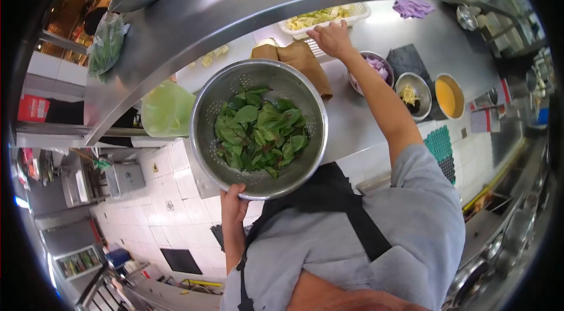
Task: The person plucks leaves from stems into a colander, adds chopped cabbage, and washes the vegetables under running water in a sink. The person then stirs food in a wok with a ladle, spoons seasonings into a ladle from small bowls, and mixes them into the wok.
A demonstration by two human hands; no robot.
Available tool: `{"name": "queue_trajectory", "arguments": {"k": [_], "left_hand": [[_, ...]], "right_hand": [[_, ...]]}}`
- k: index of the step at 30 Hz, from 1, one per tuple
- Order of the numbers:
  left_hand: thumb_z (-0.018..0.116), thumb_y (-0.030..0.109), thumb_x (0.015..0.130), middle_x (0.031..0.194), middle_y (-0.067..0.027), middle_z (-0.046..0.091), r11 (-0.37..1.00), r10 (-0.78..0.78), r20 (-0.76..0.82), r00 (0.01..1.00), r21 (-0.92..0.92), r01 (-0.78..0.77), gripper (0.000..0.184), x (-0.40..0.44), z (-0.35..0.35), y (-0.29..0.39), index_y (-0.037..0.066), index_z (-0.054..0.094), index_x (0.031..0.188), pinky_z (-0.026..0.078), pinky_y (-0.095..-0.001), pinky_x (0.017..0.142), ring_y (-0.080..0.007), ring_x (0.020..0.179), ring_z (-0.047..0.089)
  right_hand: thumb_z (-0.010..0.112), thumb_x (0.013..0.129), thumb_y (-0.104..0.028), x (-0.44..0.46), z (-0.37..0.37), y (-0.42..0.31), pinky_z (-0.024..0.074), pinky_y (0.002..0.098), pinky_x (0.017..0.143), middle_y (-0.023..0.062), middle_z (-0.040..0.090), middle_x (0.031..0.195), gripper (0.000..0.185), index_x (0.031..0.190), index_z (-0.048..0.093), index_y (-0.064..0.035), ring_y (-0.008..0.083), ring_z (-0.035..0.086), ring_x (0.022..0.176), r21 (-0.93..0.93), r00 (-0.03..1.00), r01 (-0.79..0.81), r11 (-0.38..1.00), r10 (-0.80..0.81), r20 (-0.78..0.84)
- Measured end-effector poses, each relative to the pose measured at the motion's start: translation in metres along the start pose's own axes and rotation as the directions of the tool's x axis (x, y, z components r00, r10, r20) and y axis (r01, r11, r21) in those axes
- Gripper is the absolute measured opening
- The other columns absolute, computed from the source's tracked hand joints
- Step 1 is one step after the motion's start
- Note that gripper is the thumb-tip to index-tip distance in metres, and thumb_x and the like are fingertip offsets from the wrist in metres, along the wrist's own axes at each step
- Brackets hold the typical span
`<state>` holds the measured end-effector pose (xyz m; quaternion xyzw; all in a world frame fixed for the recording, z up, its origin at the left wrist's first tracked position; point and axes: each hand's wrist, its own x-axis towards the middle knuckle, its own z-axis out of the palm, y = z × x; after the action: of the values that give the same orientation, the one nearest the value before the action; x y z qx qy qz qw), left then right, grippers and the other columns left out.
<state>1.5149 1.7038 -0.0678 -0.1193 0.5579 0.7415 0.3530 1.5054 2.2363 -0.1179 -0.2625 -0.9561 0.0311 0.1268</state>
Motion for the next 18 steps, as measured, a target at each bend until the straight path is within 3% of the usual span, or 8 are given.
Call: {"name": "queue_trajectory", "arguments": {"k": [3, 4, 5, 7, 9, 12, 15, 18], "left_hand": [[0.057, -0.004, 0.081, 0.124, -0.0218, 0.057, 1.000, 0.012, -0.059, 0.998, -0.001, -0.012, 0.062, -0.011, 0.011, -0.007, -0.004, 0.037, 0.140, 0.063, -0.0516, 0.089, -0.0367, 0.108, 0.067], [0.057, -0.003, 0.081, 0.124, -0.0221, 0.057, 0.999, 0.033, -0.076, 0.997, -0.001, -0.034, 0.063, -0.011, 0.016, -0.007, -0.004, 0.037, 0.140, 0.063, -0.0511, 0.089, -0.0367, 0.108, 0.068], [0.057, -0.003, 0.080, 0.124, -0.0223, 0.058, 0.999, 0.053, -0.096, 0.994, -0.004, -0.054, 0.063, -0.010, 0.022, -0.009, -0.004, 0.037, 0.141, 0.063, -0.0506, 0.089, -0.0367, 0.107, 0.068], [0.057, -0.002, 0.080, 0.123, -0.0220, 0.058, 1.000, 0.023, -0.106, 0.994, -0.014, -0.025, 0.064, -0.019, 0.026, -0.008, -0.005, 0.037, 0.140, 0.063, -0.0496, 0.088, -0.0361, 0.105, 0.068], [0.057, -0.002, 0.080, 0.121, -0.0213, 0.059, 1.000, 0.008, -0.128, 0.992, -0.001, -0.008, 0.063, -0.021, 0.032, -0.004, -0.005, 0.038, 0.139, 0.063, -0.0491, 0.086, -0.0356, 0.103, 0.069], [0.058, -0.002, 0.081, 0.119, -0.0205, 0.060, 0.998, 0.052, -0.196, 0.979, -0.007, -0.055, 0.059, -0.022, 0.039, -0.012, -0.004, 0.040, 0.137, 0.064, -0.0474, 0.084, -0.0341, 0.100, 0.070], [0.059, -0.002, 0.082, 0.118, -0.0199, 0.060, 0.998, 0.050, -0.236, 0.970, -0.021, -0.057, 0.058, -0.026, 0.041, -0.016, -0.004, 0.040, 0.136, 0.064, -0.0469, 0.084, -0.0336, 0.099, 0.070], [0.059, -0.003, 0.082, 0.117, -0.0192, 0.060, 0.996, 0.058, -0.219, 0.974, -0.052, -0.071, 0.057, -0.025, 0.039, -0.018, -0.003, 0.041, 0.136, 0.064, -0.0466, 0.084, -0.0331, 0.098, 0.070]], "right_hand": [[0.059, 0.097, -0.046, 0.024, 0.017, 0.017, 0.0446, 0.0580, 0.100, 0.0131, 0.074, 0.099, 0.039, 0.099, 0.073, -0.0088, 0.0351, 0.068, 0.104, 0.131, 0.993, 0.026, 0.991, -0.040, 0.110], [0.059, 0.097, -0.044, 0.037, 0.005, 0.025, 0.0488, 0.0499, 0.098, 0.0157, 0.073, 0.106, 0.040, 0.103, 0.073, -0.0074, 0.0362, 0.067, 0.106, 0.206, 0.998, 0.039, 0.978, -0.050, 0.046], [0.058, 0.098, -0.047, 0.052, 0.022, 0.038, 0.0509, 0.0478, 0.096, 0.0186, 0.072, 0.114, 0.045, 0.111, 0.074, -0.0069, 0.0352, 0.066, 0.111, 0.069, 0.950, 0.168, 0.983, -0.142, -0.279], [0.057, 0.098, -0.045, 0.084, 0.039, 0.051, 0.0452, 0.0497, 0.103, 0.0220, 0.062, 0.132, 0.048, 0.129, 0.063, -0.0088, 0.0379, 0.056, 0.126, 0.143, 0.992, 0.125, 0.982, -0.129, 0.015], [0.058, 0.098, -0.048, 0.086, 0.050, 0.047, 0.0495, 0.0476, 0.100, 0.0208, 0.066, 0.127, 0.049, 0.125, 0.067, -0.0090, 0.0361, 0.062, 0.119, 0.082, 0.987, 0.111, 0.991, -0.119, 0.104], [0.058, 0.098, -0.048, 0.096, 0.001, 0.046, 0.0523, 0.0462, 0.098, 0.0196, 0.069, 0.124, 0.049, 0.130, 0.066, -0.0111, 0.0354, 0.065, 0.115, 0.311, 0.940, -0.143, 0.940, 0.030, 0.341], [0.061, 0.097, -0.039, 0.107, 0.017, 0.074, 0.0539, 0.0440, 0.098, 0.0193, 0.064, 0.133, 0.049, 0.139, 0.059, -0.0140, 0.0317, 0.062, 0.123, 0.178, 0.970, 0.174, 0.969, -0.200, 0.139], [0.062, 0.096, -0.038, 0.116, 0.042, 0.070, 0.0540, 0.0435, 0.097, 0.0189, 0.064, 0.133, 0.050, 0.139, 0.059, -0.0142, 0.0309, 0.062, 0.122, 0.090, 0.958, 0.260, 0.961, -0.269, 0.100]]}}
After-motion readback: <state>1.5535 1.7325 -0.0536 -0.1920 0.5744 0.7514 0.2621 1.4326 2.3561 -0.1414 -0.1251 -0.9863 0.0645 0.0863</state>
